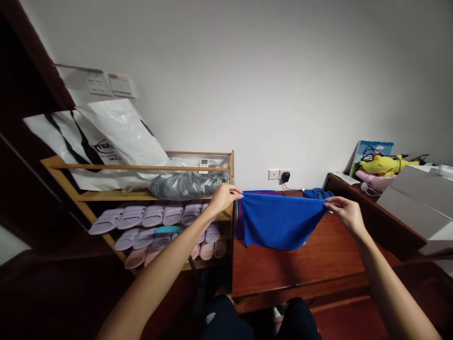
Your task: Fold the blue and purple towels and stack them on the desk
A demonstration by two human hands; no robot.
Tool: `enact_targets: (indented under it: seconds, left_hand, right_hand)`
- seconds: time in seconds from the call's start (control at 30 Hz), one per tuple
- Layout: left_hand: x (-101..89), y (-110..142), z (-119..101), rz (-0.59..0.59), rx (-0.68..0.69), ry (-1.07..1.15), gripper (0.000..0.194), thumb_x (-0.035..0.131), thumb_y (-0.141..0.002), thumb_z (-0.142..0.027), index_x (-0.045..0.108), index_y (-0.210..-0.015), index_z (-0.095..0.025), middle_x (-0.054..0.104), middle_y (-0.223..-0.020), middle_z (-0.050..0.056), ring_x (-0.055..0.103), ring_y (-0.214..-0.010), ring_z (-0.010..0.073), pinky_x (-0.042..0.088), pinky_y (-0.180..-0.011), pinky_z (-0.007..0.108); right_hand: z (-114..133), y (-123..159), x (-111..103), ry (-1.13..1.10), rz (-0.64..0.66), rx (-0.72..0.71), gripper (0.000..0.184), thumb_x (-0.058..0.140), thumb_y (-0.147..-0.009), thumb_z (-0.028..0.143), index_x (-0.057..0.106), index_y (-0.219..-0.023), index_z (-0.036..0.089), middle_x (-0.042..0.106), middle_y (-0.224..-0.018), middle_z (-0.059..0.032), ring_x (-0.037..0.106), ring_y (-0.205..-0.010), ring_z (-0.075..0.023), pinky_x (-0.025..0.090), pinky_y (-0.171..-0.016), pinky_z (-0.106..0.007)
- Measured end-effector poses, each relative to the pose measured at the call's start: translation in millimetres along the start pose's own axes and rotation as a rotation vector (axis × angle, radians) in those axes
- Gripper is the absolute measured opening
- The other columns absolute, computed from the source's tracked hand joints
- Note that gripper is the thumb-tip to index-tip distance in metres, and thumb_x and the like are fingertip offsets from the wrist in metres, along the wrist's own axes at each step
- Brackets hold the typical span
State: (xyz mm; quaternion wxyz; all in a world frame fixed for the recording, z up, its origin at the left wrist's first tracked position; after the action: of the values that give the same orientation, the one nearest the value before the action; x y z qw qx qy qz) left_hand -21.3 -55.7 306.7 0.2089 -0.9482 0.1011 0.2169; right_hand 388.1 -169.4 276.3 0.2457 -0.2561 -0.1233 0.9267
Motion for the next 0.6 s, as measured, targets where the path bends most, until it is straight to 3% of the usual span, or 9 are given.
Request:
enact_targets:
  seconds: [0.17,0.27,0.37,0.47,0.6]
  left_hand:
    - [-15.7,24.4,-39.9,0.014,0.138,-0.136,0.011,0.065,-0.066,-0.030,0.065,-0.067,-0.020,0.064,-0.074,0.001,0.058,-0.071,0.0162,0.045,-0.069,0.028]
    - [-22.2,43.0,-61.9,0.106,0.210,-0.123,0.015,0.060,-0.074,-0.035,0.061,-0.074,-0.020,0.064,-0.095,0.003,0.060,-0.084,0.0172,0.047,-0.075,0.030]
    - [-28.0,62.5,-71.4,0.204,0.117,-0.028,0.017,0.058,-0.078,-0.037,0.056,-0.080,-0.021,0.066,-0.090,0.002,0.062,-0.085,0.0170,0.049,-0.078,0.030]
    - [-34.7,82.3,-76.5,0.243,0.002,-0.006,0.018,0.058,-0.078,-0.038,0.054,-0.080,-0.021,0.063,-0.074,-0.003,0.061,-0.073,0.0140,0.049,-0.069,0.026]
    - [-41.3,102.4,-78.7,0.232,-0.080,0.003,0.018,0.061,-0.075,-0.040,0.056,-0.076,-0.022,0.062,-0.067,-0.004,0.059,-0.065,0.0132,0.048,-0.063,0.024]
  right_hand:
    - [28.8,16.4,-17.5,0.326,-0.077,-0.032,0.039,0.063,-0.066,0.058,0.068,-0.078,0.021,0.071,-0.067,-0.0047,0.067,-0.068,-0.0224,0.048,-0.058,-0.029]
    - [47.9,28.4,-27.4,0.384,-0.058,-0.145,0.035,0.060,-0.069,0.056,0.065,-0.078,0.022,0.071,-0.080,-0.0050,0.067,-0.077,-0.0223,0.050,-0.065,-0.031]
    - [60.4,41.9,-33.5,0.269,0.057,-0.239,0.034,0.059,-0.072,0.055,0.061,-0.081,0.023,0.066,-0.103,-0.0078,0.064,-0.090,-0.0218,0.053,-0.076,-0.033]
    - [63.4,54.1,-40.9,0.148,0.151,-0.211,0.032,0.062,-0.072,0.052,0.058,-0.083,0.023,0.067,-0.088,-0.0047,0.063,-0.081,-0.0183,0.053,-0.072,-0.029]
    - [62.4,62.3,-52.6,0.099,0.106,-0.179,0.032,0.068,-0.067,0.052,0.060,-0.081,0.024,0.064,-0.077,-0.0021,0.062,-0.074,-0.0178,0.053,-0.067,-0.028]
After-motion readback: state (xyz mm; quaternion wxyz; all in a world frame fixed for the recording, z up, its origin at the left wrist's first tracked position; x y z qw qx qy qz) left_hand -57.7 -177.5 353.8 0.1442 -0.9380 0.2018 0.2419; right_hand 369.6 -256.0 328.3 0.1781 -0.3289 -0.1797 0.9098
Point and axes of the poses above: each hand's wrist, its own y-axis away from the middle knuckle, its own x-axis out of the palm, z = x × y, the point moved 7 cm from there along -y, towards the middle knuckle
